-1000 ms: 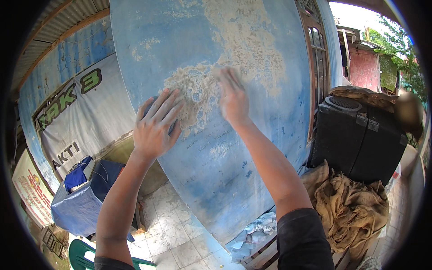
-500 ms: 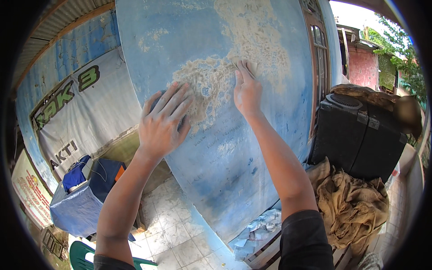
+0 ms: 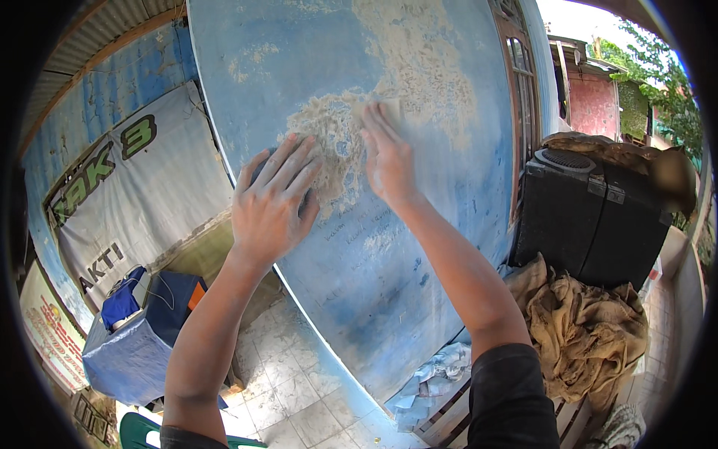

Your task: The person sands a blue-painted concrete wall with a piece of sandpaper.

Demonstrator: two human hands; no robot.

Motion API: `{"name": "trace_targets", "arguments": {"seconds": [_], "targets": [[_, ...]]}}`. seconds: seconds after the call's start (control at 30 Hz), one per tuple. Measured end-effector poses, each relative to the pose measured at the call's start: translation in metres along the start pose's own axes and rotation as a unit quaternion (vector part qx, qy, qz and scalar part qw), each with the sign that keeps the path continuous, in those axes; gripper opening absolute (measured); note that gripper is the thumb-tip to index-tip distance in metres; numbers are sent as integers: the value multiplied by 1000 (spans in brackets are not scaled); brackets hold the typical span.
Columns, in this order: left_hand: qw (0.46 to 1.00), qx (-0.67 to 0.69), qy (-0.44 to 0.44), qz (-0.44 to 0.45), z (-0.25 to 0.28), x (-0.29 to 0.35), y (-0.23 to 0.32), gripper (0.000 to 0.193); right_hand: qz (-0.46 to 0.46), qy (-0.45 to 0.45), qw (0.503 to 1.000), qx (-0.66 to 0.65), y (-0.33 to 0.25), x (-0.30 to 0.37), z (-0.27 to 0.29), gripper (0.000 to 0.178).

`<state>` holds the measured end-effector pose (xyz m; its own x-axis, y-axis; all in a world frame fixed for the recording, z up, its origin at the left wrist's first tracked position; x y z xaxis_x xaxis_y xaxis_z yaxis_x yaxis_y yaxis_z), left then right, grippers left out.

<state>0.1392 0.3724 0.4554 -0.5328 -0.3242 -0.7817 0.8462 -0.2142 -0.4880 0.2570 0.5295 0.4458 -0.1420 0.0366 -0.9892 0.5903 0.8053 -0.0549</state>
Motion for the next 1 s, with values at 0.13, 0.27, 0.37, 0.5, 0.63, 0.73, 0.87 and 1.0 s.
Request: {"name": "trace_targets", "arguments": {"seconds": [0.13, 0.27, 0.37, 0.5, 0.63, 0.73, 0.87, 1.0], "targets": [[1000, 7, 10, 0, -1, 0, 0, 44, 67, -16, 997, -31, 2, 9, -1, 38], [1000, 7, 10, -5, -1, -5, 7, 44, -98, -18, 995, 17, 75, -28, -1, 40], [1000, 0, 2, 2, -1, -2, 3, 46, -72, -26, 997, 32, 37, -18, -1, 42], [1000, -24, -8, 13, -9, 4, -5, 51, 59, -39, 996, -47, -30, 26, -5, 40], [999, -29, -18, 6, -11, -5, 5, 55, -62, -8, 998, -12, 40, -4, 6, 40], [998, -48, -26, 7, -13, -6, 6, 57, -143, -2, 990, 9, 63, -18, 3, 41], [998, -59, -30, 16, -12, 0, -1, 58, 1, -4, 1000, -14, -8, 9, 1, 41], [998, -58, -38, 11, -12, -5, 2, 61, 41, -43, 998, -33, 11, 11, -3, 43]]}}
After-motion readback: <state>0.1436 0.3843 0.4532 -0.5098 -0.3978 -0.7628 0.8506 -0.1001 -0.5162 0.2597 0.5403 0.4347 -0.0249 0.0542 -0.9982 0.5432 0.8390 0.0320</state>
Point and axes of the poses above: each hand's wrist, its own x-axis away from the middle knuckle, its own z-axis out of the back of the hand, y = z × x, the point moved 10 cm from there along -x, towards the middle knuckle, and after that the axes turned 12 degrees about x, right-handed, at the moved point
